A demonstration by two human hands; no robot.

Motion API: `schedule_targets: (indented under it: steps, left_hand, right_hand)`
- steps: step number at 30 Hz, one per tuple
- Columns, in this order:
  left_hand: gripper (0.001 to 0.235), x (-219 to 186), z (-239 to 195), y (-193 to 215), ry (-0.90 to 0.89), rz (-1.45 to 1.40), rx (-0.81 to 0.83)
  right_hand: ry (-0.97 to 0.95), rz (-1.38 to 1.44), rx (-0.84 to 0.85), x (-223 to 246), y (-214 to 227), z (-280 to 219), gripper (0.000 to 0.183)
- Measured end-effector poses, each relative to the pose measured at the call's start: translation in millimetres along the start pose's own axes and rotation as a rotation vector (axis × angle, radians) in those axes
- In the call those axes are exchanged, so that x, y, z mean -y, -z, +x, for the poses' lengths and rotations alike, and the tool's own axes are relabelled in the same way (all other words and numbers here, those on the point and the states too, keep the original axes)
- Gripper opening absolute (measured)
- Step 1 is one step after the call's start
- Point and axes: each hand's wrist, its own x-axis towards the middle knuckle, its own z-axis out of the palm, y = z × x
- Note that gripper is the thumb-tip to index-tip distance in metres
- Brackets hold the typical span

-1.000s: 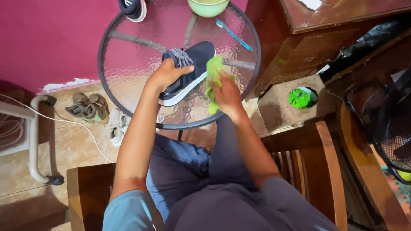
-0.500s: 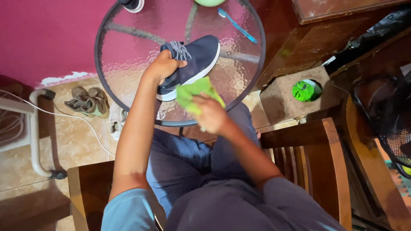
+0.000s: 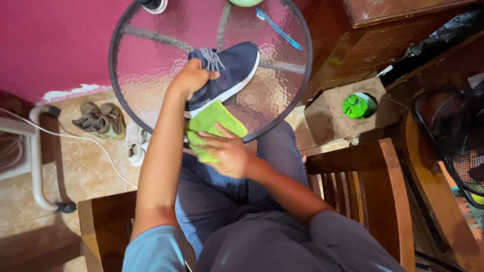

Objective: The person cleans a dark-colored sneaker placed on a glass table. They first untie the laces, then scrub the shoe with a toothbrush, and finally wipe it with a green cloth. The shoe remains on the table throughout the process.

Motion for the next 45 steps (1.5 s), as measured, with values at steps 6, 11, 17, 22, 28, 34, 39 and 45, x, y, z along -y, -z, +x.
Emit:
schedule_targets:
  steps: [6,11,17,22,28,34,39,45]
  left_hand:
    - [0.022,-9.8,-11.2,-6.9,-0.002,-0.072,0.010]
    - [0.021,-16.7,-19.3,-7.3,-0.027,-0.091,0.011]
    - [0.026,-17.1,-21.5,-10.6,-0.002,-0.125,0.035]
    - [0.026,-29.7,-28.8,-3.9,-0.058,-0.056,0.077]
    - [0.024,-49.5,-63.5,41.2,-0.193,0.264,0.317]
    - [0.032,-86.9,-100.7,35.1,-0.101,0.372,0.314]
    - [0.032,-8.1,-57.3,28.4,-0.134,0.450,0.147]
    - [0.023,-27.3,-77.9,23.8,-0.142,0.397,0.076]
  right_hand:
    - [-0.887,0.626,-0.363,-88.6,85.5,-21.6,0.018]
    - [-0.702,0.133,-0.492,-144.0,100.7,21.3,0.038]
    - [-0.514,-0.571,-0.007,-67.3,26.7,23.5,0.070]
    - [-0.239,0.199,-0.194,-36.7,36.6,-11.2,0.025]
    - [-0.994,0.634,-0.556,-81.2,101.3,-46.7,0.046]
    - [-0.513,0.792,-0.957,-145.7,71.2,-50.1,0.070]
    - [-0.451,0.014,-0.334,-154.2,-34.4,-40.9,0.073]
    - [-0.196,-0.495,0.034,-149.1,65.9,1.5,0.049]
